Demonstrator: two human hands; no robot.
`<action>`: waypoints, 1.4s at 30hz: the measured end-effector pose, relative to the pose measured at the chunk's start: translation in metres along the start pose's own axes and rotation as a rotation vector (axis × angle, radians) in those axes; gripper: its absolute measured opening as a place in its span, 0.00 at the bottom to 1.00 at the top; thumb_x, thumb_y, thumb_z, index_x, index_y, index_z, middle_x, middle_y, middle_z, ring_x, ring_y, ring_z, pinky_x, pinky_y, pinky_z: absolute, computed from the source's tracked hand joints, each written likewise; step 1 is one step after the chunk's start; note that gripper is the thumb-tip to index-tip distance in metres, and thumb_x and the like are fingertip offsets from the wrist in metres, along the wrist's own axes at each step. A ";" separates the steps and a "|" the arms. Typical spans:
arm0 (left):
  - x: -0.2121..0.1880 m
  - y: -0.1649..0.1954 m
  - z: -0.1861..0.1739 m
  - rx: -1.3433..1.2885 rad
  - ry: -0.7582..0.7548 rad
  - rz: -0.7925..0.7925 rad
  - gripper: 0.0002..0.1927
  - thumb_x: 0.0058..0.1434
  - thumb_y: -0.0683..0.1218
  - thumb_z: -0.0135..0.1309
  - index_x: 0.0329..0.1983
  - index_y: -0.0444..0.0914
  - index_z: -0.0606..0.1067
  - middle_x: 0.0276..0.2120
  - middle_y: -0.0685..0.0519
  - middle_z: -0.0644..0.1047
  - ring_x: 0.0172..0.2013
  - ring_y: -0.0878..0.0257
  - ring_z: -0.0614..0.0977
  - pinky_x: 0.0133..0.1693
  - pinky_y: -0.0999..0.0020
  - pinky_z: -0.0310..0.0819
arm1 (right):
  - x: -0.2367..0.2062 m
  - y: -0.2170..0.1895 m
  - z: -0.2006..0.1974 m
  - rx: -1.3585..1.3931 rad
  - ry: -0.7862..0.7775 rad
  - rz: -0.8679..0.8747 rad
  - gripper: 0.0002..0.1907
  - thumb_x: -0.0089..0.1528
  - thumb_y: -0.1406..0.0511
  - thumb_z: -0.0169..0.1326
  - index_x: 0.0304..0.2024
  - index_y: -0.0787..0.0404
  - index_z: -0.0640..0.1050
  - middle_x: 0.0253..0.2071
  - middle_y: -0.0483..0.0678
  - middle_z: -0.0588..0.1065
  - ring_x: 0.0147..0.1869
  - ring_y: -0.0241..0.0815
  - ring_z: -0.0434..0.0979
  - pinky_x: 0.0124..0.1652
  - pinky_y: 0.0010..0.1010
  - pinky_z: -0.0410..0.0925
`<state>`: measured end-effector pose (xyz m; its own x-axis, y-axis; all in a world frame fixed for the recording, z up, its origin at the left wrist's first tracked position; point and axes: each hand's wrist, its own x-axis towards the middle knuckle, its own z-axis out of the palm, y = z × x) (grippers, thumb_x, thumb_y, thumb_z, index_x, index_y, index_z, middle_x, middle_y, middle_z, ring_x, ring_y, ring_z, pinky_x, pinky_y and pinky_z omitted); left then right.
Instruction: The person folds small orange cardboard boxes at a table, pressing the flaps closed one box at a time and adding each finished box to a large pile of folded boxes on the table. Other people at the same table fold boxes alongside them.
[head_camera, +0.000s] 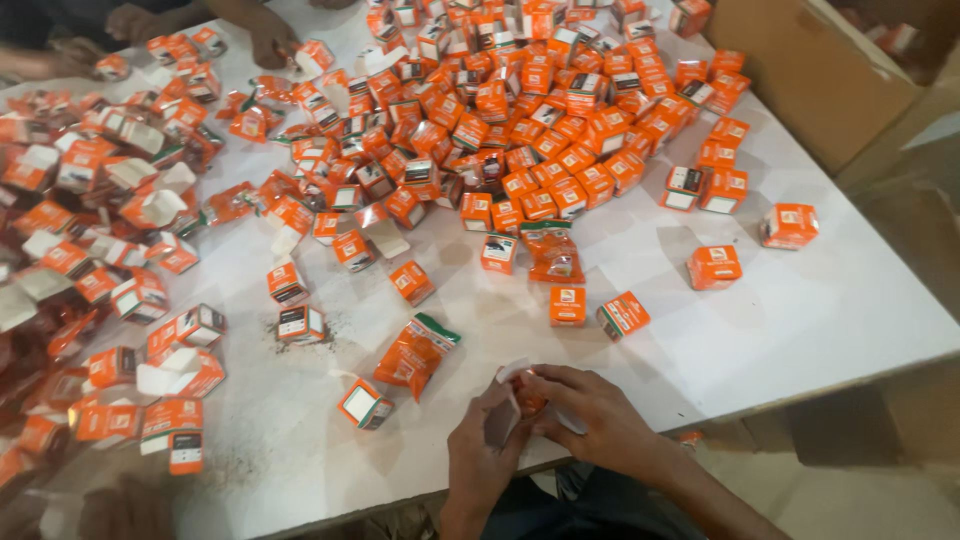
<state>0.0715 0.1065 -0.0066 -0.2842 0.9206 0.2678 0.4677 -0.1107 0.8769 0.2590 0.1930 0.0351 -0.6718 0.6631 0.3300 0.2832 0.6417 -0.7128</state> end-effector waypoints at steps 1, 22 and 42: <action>0.004 0.004 -0.003 0.017 0.010 0.100 0.25 0.55 0.43 0.69 0.56 0.38 0.75 0.57 0.40 0.79 0.55 0.47 0.84 0.53 0.60 0.80 | 0.005 0.001 -0.001 0.045 -0.033 0.020 0.30 0.56 0.61 0.67 0.61 0.54 0.76 0.61 0.53 0.73 0.56 0.51 0.79 0.52 0.39 0.73; 0.191 -0.055 -0.067 0.273 -0.057 0.273 0.25 0.50 0.49 0.69 0.51 0.39 0.79 0.58 0.43 0.76 0.52 0.49 0.82 0.51 0.59 0.79 | 0.184 0.079 0.046 0.057 0.040 0.005 0.32 0.57 0.68 0.64 0.63 0.60 0.68 0.54 0.50 0.75 0.47 0.44 0.82 0.44 0.37 0.74; 0.224 -0.058 -0.054 0.270 -0.167 0.324 0.19 0.53 0.41 0.68 0.49 0.35 0.80 0.63 0.44 0.72 0.53 0.50 0.81 0.46 0.61 0.81 | 0.207 0.112 0.021 -0.053 0.028 -0.216 0.18 0.54 0.67 0.66 0.47 0.59 0.80 0.57 0.55 0.75 0.56 0.54 0.80 0.45 0.40 0.76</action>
<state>-0.0647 0.2990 0.0239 0.0419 0.9047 0.4239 0.7180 -0.3223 0.6169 0.1371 0.3943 0.0110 -0.7019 0.5180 0.4890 0.1709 0.7889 -0.5903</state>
